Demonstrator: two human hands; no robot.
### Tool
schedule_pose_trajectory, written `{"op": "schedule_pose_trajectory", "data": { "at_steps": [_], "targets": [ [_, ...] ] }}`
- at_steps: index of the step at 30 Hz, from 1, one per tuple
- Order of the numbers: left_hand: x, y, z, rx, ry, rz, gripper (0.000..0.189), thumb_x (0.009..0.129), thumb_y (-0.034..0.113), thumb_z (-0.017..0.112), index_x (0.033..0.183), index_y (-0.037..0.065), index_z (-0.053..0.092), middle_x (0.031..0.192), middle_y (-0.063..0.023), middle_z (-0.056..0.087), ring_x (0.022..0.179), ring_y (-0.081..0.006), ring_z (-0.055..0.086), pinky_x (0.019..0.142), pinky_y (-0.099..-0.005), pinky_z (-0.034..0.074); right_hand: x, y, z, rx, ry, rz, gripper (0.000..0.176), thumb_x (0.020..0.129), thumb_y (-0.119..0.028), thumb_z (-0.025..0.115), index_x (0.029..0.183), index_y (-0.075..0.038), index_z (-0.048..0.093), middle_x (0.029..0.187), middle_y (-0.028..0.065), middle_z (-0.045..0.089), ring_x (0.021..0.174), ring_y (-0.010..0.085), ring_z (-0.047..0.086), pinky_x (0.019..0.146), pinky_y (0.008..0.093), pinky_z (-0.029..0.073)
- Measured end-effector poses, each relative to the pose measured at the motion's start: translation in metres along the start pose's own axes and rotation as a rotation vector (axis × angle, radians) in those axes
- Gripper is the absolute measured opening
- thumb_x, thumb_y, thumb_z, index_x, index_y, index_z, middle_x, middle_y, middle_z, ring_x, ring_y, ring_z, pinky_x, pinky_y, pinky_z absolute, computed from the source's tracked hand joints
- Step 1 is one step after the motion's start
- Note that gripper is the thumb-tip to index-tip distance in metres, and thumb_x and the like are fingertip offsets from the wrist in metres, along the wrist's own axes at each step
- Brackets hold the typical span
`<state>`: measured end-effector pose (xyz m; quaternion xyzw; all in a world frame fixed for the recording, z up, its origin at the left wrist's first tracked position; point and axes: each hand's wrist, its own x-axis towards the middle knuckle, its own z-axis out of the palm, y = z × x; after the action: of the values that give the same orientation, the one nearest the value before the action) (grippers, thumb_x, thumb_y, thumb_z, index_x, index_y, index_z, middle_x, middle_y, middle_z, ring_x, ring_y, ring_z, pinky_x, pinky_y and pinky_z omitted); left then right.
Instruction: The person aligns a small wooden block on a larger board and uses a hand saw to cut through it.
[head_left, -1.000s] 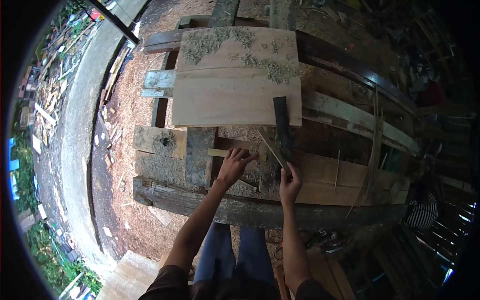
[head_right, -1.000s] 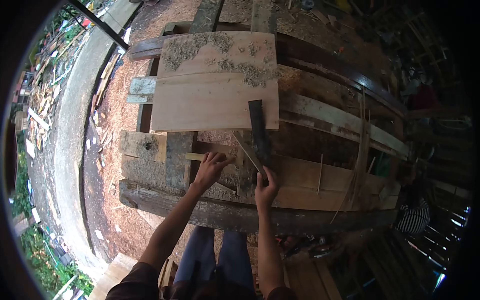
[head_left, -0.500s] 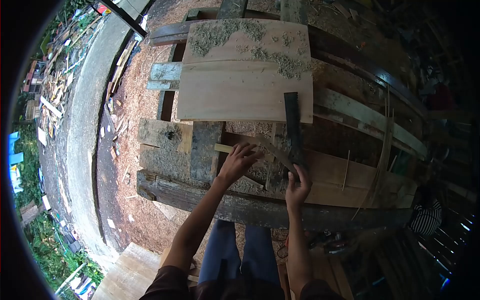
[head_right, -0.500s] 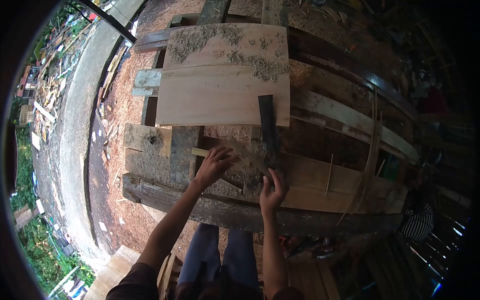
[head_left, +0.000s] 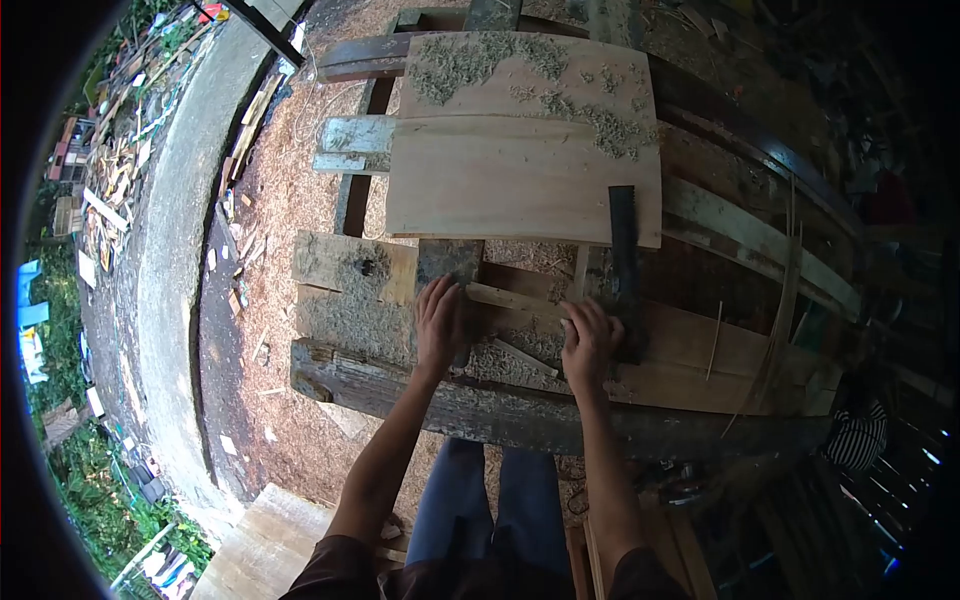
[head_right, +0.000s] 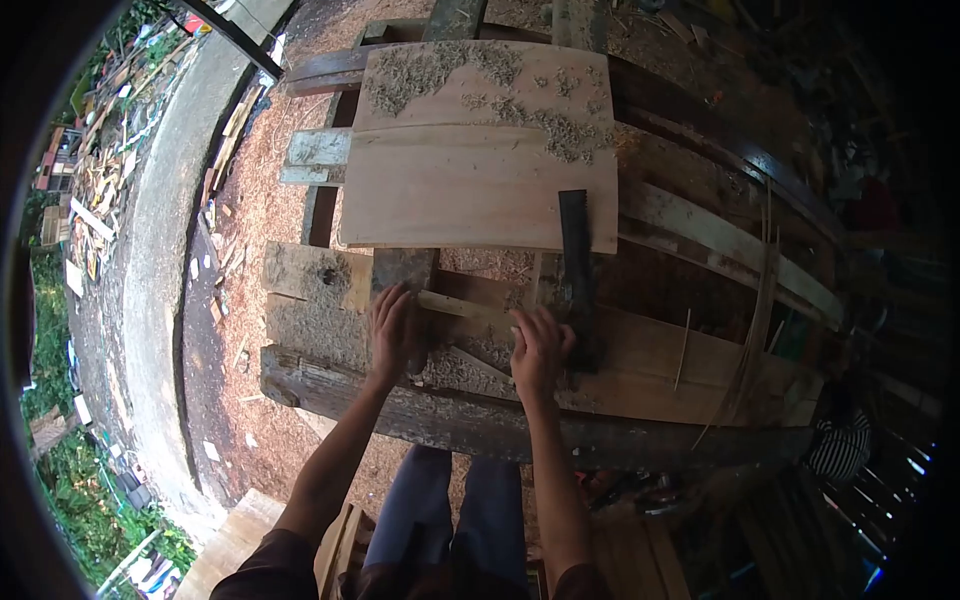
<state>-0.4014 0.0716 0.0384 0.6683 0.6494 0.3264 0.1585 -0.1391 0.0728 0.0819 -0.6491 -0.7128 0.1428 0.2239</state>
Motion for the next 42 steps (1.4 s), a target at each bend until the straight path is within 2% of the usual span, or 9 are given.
{"op": "schedule_pose_trajectory", "data": {
  "at_steps": [7,13,16,18,21,27,30,33,42],
  "targets": [
    [-0.003,0.000,0.004,0.029,0.033,0.008,0.029,0.092,0.011,0.064,0.119,0.000,0.067,0.141,-0.0170,0.057,0.134,-0.0367,0.048,0.115,-0.0513,0.035,0.004,-0.007,0.008,-0.014,-0.050,-0.018,0.029,0.092,-0.008,0.068,0.120,-0.013,0.067,0.118,0.0064,0.065,0.126,0.0267,0.055,0.104,0.0469,0.034],
    [-0.001,0.001,0.001,0.023,0.026,-0.016,0.028,0.092,0.013,0.065,0.117,0.001,0.068,0.142,-0.0163,0.057,0.135,-0.0362,0.049,0.115,-0.0514,0.034,0.005,-0.003,0.008,-0.033,-0.115,-0.010,0.026,0.093,-0.010,0.068,0.119,-0.011,0.067,0.121,0.0090,0.059,0.125,0.0298,0.052,0.103,0.0478,0.039],
    [-0.002,0.002,0.002,0.039,0.025,-0.023,0.028,0.091,0.013,0.066,0.117,0.002,0.069,0.142,-0.0155,0.057,0.135,-0.0352,0.049,0.115,-0.0511,0.034,0.003,0.000,0.006,-0.004,-0.127,-0.037,0.034,0.092,-0.008,0.070,0.125,-0.008,0.064,0.120,0.0108,0.059,0.124,0.0327,0.052,0.101,0.0484,0.042],
    [-0.002,0.003,0.004,0.042,0.026,-0.023,0.028,0.091,0.012,0.066,0.117,0.003,0.069,0.142,-0.0152,0.057,0.134,-0.0349,0.050,0.116,-0.0509,0.034,0.004,0.000,0.007,0.119,-0.076,0.036,0.046,0.088,-0.006,0.074,0.131,-0.006,0.060,0.120,0.0132,0.059,0.122,0.0332,0.053,0.099,0.0491,0.044],
    [-0.001,0.002,0.004,0.058,0.028,-0.025,0.028,0.090,0.011,0.066,0.117,0.003,0.069,0.142,-0.0148,0.058,0.134,-0.0345,0.050,0.116,-0.0507,0.034,-0.001,0.004,0.005,0.064,-0.035,0.020,0.047,0.089,-0.001,0.071,0.134,-0.003,0.056,0.118,0.0142,0.060,0.120,0.0359,0.054,0.100,0.0480,0.046],
    [-0.003,0.000,0.007,0.088,0.022,-0.015,0.028,0.090,0.010,0.066,0.117,0.004,0.070,0.141,-0.0143,0.059,0.134,-0.0342,0.050,0.116,-0.0506,0.034,-0.002,0.009,0.004,0.212,-0.016,0.138,0.050,0.087,0.003,0.071,0.134,-0.003,0.056,0.114,0.0149,0.063,0.113,0.0319,0.061,0.093,0.0446,0.051],
    [-0.002,-0.001,0.009,0.104,0.023,-0.006,0.028,0.089,0.010,0.067,0.117,0.004,0.070,0.141,-0.0141,0.059,0.134,-0.0342,0.050,0.116,-0.0506,0.035,0.000,0.012,0.005,0.244,0.015,0.142,0.052,0.083,0.004,0.076,0.132,-0.005,0.059,0.112,0.0133,0.066,0.108,0.0302,0.064,0.090,0.0425,0.054],
    [-0.005,-0.002,0.009,0.106,0.019,0.002,0.028,0.089,0.010,0.067,0.116,0.004,0.070,0.141,-0.0139,0.060,0.133,-0.0345,0.051,0.115,-0.0507,0.036,-0.001,0.015,0.004,0.233,-0.001,0.105,0.049,0.087,0.005,0.071,0.133,-0.004,0.057,0.112,0.0145,0.064,0.107,0.0302,0.064,0.087,0.0432,0.054],
    [-0.004,-0.004,0.012,0.120,0.039,0.030,0.027,0.087,0.009,0.069,0.113,0.005,0.072,0.139,-0.0130,0.061,0.131,-0.0341,0.053,0.112,-0.0497,0.038,0.000,0.016,0.005,0.311,0.025,0.128,0.044,0.085,0.006,0.071,0.127,-0.003,0.061,0.109,0.0148,0.065,0.100,0.0309,0.067,0.083,0.0427,0.054]
  ]
}}
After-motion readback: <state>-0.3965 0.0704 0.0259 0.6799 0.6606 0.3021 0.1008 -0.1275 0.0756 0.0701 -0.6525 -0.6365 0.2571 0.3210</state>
